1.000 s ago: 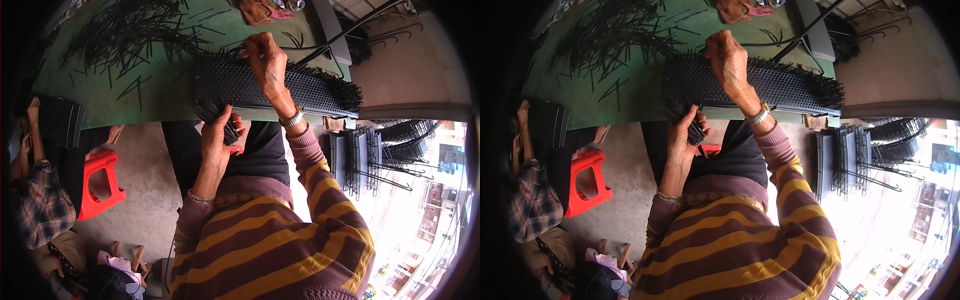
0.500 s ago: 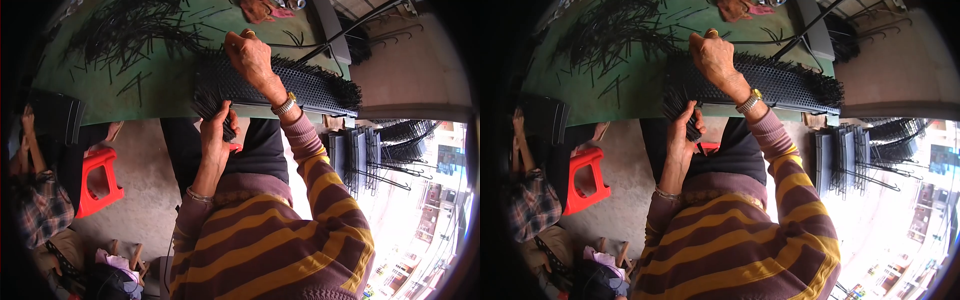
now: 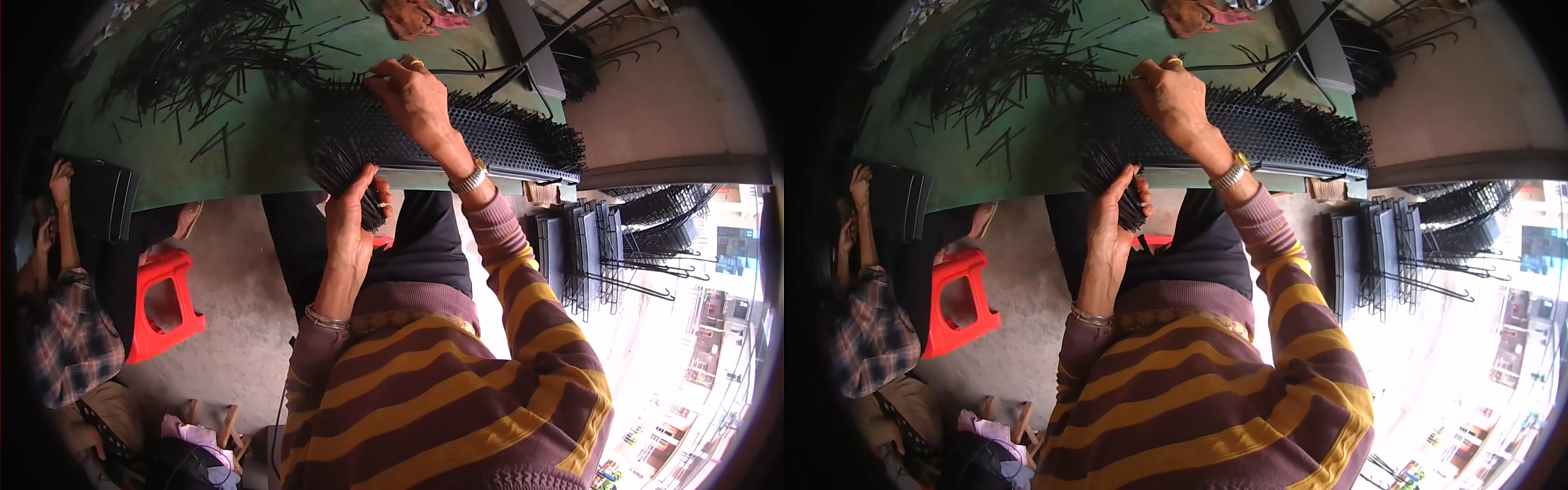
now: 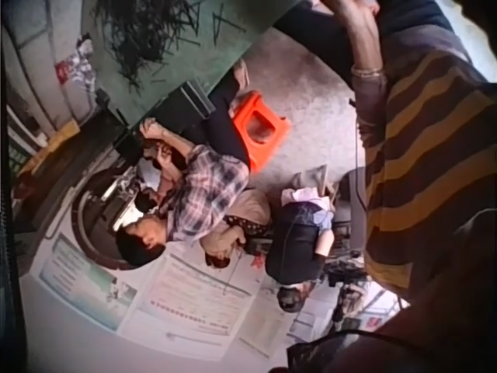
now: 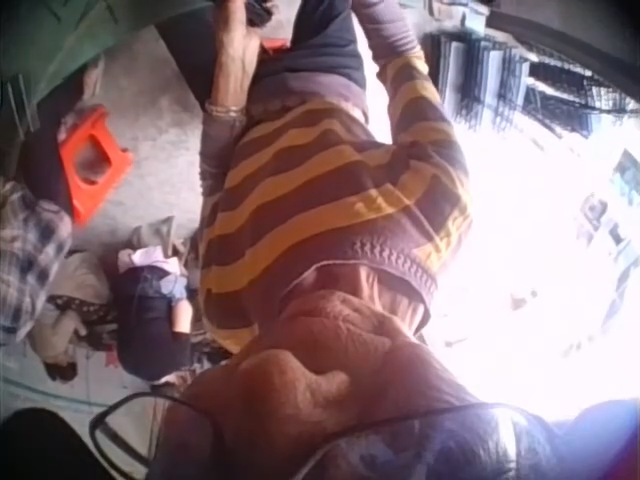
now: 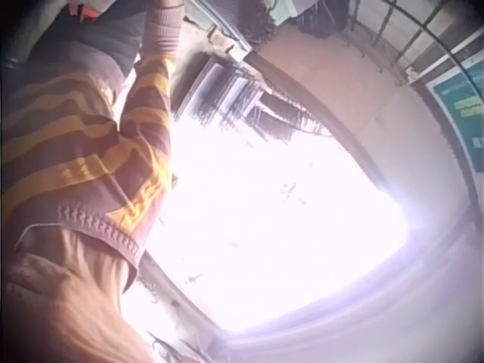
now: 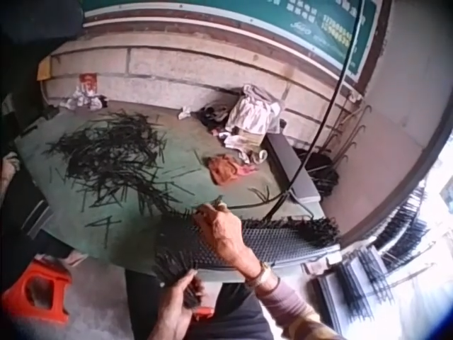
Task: Assembling plastic components by manually inserting small black rods into a perforated base frame.
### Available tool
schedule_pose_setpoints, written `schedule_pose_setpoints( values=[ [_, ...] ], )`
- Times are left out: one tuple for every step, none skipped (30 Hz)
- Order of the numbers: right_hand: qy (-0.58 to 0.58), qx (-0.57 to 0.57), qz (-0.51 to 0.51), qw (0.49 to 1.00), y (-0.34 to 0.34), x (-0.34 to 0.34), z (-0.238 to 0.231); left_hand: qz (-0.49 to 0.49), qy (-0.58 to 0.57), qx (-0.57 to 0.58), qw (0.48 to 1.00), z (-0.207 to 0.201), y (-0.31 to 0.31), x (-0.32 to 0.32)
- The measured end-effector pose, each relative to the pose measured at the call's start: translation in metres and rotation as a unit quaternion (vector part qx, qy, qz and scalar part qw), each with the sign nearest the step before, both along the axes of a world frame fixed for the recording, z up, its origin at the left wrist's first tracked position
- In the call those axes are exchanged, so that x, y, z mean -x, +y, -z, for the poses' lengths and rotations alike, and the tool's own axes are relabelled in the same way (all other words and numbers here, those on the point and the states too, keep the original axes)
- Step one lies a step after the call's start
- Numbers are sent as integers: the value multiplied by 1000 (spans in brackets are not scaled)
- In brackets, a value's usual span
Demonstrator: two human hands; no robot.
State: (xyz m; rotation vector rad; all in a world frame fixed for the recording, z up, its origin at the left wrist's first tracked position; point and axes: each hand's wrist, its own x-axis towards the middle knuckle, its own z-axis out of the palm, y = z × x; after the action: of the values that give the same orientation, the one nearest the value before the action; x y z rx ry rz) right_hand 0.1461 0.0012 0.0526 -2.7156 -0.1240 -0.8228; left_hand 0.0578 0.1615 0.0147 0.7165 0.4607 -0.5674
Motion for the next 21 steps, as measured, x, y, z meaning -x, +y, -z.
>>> schedule_pose_setpoints(
  values=[
    [90,-113,-48,988,-3,7,-7,1,2,-1,1000,1,1,-1],
    [177,-221,-89,955,-8,16,-15,3,2,0,1000,0,1,-1],
    [278,-380,-160,868,-8,25,-19,5,-4,-5,1000,1,2,-1],
    [279,-380,-160,867,-3,34,-22,8,-10,-10,1000,1,3,-1],
    [322,-374,-176,852,1,42,-25,10,-10,-9,1000,0,2,-1],
    [364,-366,-193,834,3,46,-27,15,-23,-6,1000,-1,1,-1],
    [361,-407,-199,815,-1,46,-16,20,-36,-2,999,-2,-1,-1],
    [360,-407,-197,816,-5,44,-16,22,-36,-2,999,-2,-2,-1],
    [351,-414,-202,815,-10,44,-16,19,-20,8,1000,-2,-4,0],
    [342,-421,-207,814,-13,44,-16,16,-5,17,1000,-2,-5,0],
    [343,-421,-208,814,-12,42,-19,14,-5,16,1000,1,-4,-1],
    [233,-385,-145,881,-9,40,-25,9,9,9,1000,7,-3,-2],
    [119,-341,-79,929,-7,37,-27,2,22,3,1000,11,-2,-3],
    [120,-342,-77,929,-8,34,-26,4,23,2,1000,9,-3,-3],
    [49,-303,-65,950,-9,27,-24,6,20,0,1000,6,-5,-3],
    [-22,-261,-53,964,-10,19,-21,9,17,-2,1000,4,-6,-3],
    [-32,-265,-46,963,-10,12,-14,9,18,-3,1000,-1,-8,-3],
    [-31,-266,-45,962,-10,9,-7,10,33,11,999,-6,-11,-1],
    [-38,-260,-48,964,-10,6,0,11,48,24,999,-8,-12,0],
    [-46,-254,-53,965,-9,4,4,10,48,23,999,-6,-11,0],
    [-45,-263,-56,962,-9,1,9,24,27,14,999,-2,-9,0]
  ],
)
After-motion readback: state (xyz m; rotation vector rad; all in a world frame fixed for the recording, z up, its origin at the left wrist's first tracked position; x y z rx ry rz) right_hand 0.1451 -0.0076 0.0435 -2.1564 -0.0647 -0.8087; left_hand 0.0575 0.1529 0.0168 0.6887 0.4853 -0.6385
